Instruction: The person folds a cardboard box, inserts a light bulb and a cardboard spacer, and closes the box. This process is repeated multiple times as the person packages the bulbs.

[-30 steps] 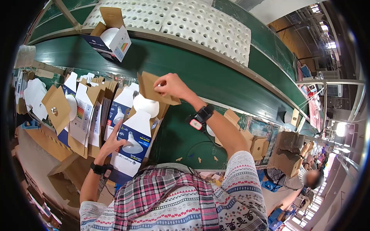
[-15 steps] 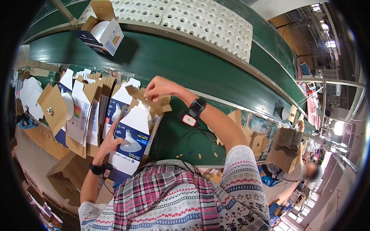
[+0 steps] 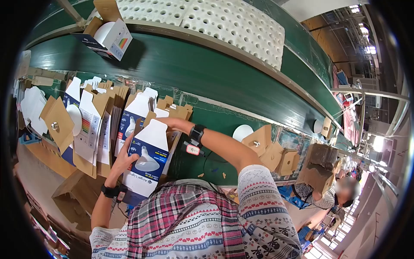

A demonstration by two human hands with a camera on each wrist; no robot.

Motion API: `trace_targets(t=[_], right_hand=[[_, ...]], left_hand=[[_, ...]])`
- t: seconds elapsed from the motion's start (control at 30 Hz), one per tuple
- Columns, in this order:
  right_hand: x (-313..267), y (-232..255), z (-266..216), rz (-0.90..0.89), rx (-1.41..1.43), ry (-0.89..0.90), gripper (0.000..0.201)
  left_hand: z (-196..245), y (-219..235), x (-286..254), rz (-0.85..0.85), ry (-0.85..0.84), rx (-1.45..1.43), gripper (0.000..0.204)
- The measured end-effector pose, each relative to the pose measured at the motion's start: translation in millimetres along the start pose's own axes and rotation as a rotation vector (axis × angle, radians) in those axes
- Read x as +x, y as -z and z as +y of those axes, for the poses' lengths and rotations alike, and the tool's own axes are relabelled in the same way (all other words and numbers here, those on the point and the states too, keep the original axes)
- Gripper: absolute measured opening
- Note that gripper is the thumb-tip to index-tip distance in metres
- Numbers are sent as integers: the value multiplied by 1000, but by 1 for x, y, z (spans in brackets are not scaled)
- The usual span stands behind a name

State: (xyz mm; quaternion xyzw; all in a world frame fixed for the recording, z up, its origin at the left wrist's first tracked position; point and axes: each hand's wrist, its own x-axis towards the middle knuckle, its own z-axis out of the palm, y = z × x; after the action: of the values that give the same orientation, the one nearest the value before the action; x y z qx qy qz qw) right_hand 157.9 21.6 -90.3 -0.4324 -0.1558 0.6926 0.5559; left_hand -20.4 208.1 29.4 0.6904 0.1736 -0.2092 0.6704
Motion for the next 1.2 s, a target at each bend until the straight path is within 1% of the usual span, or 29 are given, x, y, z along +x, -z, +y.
trace_targets(t=[0.03, 0.1, 0.13, 0.17, 0.23, 0.27, 0.33, 0.37, 0.4, 0.43, 0.47, 0.53, 0.57, 0.6, 0.63, 0.67, 0.7, 0.73, 0.77, 0.8, 0.83, 0.9, 0.93, 1.03, 1.07, 1.13, 1.17, 1.2], right_hand=[[0, -2, 15, 40, 187, 2, 22], [5, -1, 39, 180, 441, -100, 22], [1, 1, 46, 223, 470, -72, 22], [0, 3, 50, 227, 509, -65, 22], [-3, -4, 45, 192, 467, -53, 22], [-3, -7, 41, 158, 399, -42, 22], [-8, -21, 13, 80, 109, -7, 23], [-13, -27, -5, 63, -157, 23, 23], [-18, -30, -23, 91, -504, 90, 23], [-27, -35, -40, 182, -779, 172, 24], [-40, -32, -44, 373, -978, 451, 24], [-80, -39, -46, 965, -736, 319, 26], [-93, -42, -30, 974, -571, 271, 27], [-106, -43, -9, 985, -408, 226, 28], [-116, -50, 2, 991, -250, 187, 29], [-120, -61, 12, 923, -77, 154, 33], [-119, -76, 15, 846, 93, 125, 38], [-114, -91, 11, 830, 164, 110, 41], [-102, -88, 37, 747, 275, 252, 43], [-100, -95, 29, 763, 342, 253, 43], [-99, -103, 20, 775, 409, 254, 43], [-94, -109, 14, 768, 514, 287, 43], [-93, -111, 14, 762, 568, 300, 42], [-96, -119, 19, 923, 644, 256, 42], [-95, -117, 25, 861, 641, 273, 42], [-92, -114, 36, 735, 640, 305, 42], [-91, -112, 41, 728, 661, 293, 39], [-90, -112, 36, 723, 680, 285, 36]], left_hand=[[2, 0, 0, 5, 7, -3, 106], [9, -1, 0, 3, 31, -6, 102], [5, -1, 1, 0, 24, -4, 102], [3, -2, 1, 1, 12, 6, 103], [2, -2, 2, 8, -18, 25, 104], [3, -1, 3, 8, -7, 16, 105], [6, -1, 2, 7, 19, -1, 106], [6, 0, 0, 10, 19, -6, 106], [6, 2, 1, 13, 11, -11, 107], [5, 4, 1, 18, 7, -20, 108], [1, 7, 3, 12, -12, -51, 107], [7, 11, 2, 33, 20, -71, 93], [5, 14, 1, 29, 53, -71, 87], [3, 16, -1, 42, 48, -66, 82], [1, 16, -1, 56, 37, -62, 78], [-1, 15, -2, 49, 6, -76, 72], [0, 13, -2, 44, -9, -100, 71], [2, 12, -2, 44, -23, -124, 70], [3, 12, -4, 46, -37, -147, 69], [6, 9, -7, 39, -43, -126, 68], [4, 6, -9, 73, -37, -117, 70], [-3, 3, -11, 147, -31, -102, 74], [-2, 4, -14, 139, -25, -90, 75], [9, 0, -13, 45, 104, 121, 75], [5, 2, -10, 11, 158, 58, 75], [13, -3, -13, 69, 175, -21, 75], [16, -4, -14, 100, 182, -59, 75], [14, -2, -16, 105, 138, -69, 73]])
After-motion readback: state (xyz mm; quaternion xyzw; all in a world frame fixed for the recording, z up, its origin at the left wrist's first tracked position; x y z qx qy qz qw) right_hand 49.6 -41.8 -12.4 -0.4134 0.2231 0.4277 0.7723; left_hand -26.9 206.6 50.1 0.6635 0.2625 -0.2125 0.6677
